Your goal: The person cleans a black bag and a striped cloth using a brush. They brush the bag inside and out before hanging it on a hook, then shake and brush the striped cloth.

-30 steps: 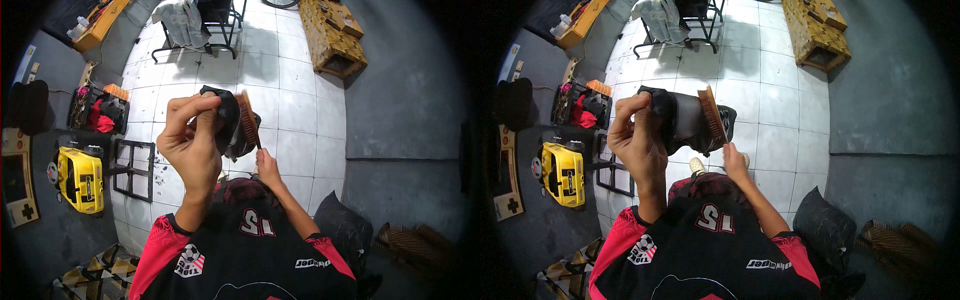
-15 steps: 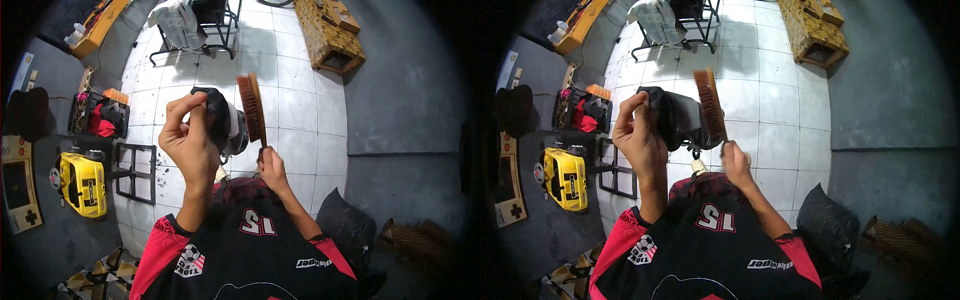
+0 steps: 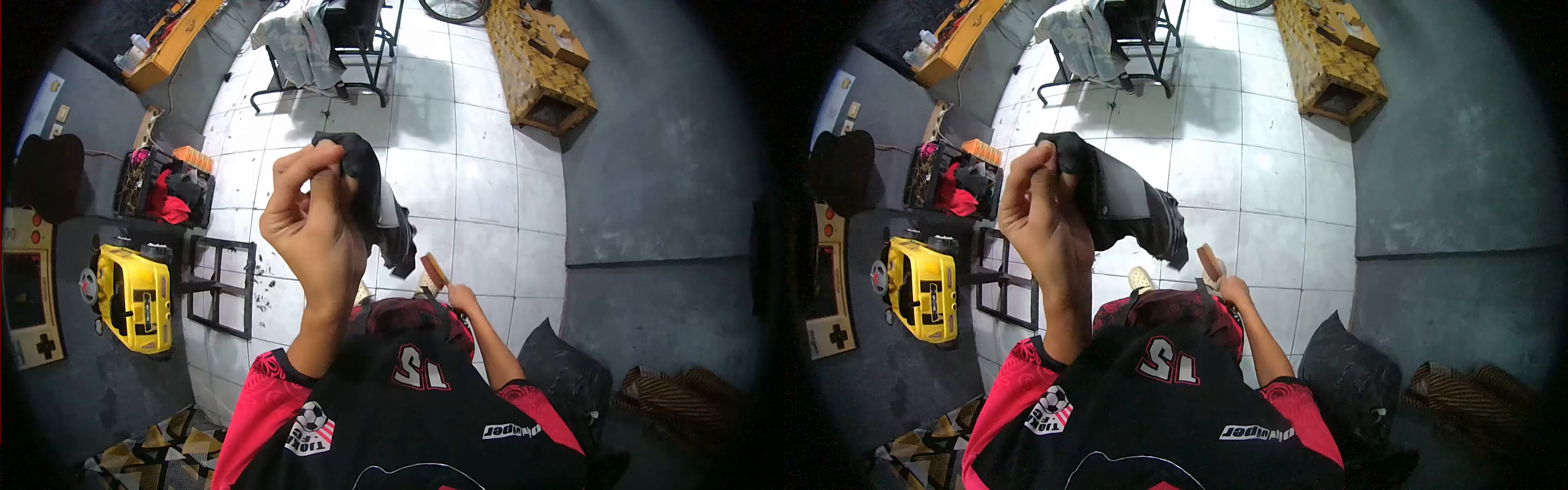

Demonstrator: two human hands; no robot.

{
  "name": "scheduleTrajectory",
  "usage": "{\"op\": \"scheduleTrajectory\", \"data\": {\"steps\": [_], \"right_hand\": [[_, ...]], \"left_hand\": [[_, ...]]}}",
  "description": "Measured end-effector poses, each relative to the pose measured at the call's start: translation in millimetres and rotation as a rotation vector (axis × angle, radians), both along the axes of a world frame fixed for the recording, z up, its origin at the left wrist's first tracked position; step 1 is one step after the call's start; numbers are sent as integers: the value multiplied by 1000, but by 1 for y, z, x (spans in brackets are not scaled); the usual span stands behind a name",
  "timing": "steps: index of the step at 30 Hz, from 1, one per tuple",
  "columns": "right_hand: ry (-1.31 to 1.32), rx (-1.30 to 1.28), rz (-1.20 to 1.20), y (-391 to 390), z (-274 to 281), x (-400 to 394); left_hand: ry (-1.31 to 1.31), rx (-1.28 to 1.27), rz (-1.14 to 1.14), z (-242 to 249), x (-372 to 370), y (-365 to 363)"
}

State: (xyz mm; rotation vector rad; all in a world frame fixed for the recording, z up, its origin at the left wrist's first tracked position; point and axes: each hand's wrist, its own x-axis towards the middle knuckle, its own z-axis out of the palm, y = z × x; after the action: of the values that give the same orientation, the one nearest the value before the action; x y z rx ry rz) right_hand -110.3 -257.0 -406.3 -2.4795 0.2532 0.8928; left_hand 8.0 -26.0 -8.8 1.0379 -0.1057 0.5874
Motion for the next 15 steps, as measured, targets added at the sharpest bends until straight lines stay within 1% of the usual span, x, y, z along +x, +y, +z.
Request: {"op": "scheduleTrajectory", "data": {"steps": [2,3,5,7,9,10,11,12,15], "right_hand": [[-29,-9,-58,-1,1,-10],[-128,83,-125,1,12,-7],[-325,262,-265,23,78,15],[-407,573,-455,50,162,36],[-417,963,-611,73,235,43],[-526,1050,-552,81,264,43],[-635,1134,-488,86,280,42],[-692,1378,-422,88,280,40],[-737,1329,-309,91,260,40]], "left_hand": [[29,6,-7,-5,-1,0],[34,9,-3,-8,-1,-1],[47,12,0,-12,0,-3],[48,13,-8,-13,-2,-6],[43,10,-20,-14,-3,-8],[37,6,-28,-14,-3,-8],[31,1,-34,-15,-4,-8],[33,-5,-39,-14,-4,-8],[15,-24,-54,-9,-7,-11]]}}
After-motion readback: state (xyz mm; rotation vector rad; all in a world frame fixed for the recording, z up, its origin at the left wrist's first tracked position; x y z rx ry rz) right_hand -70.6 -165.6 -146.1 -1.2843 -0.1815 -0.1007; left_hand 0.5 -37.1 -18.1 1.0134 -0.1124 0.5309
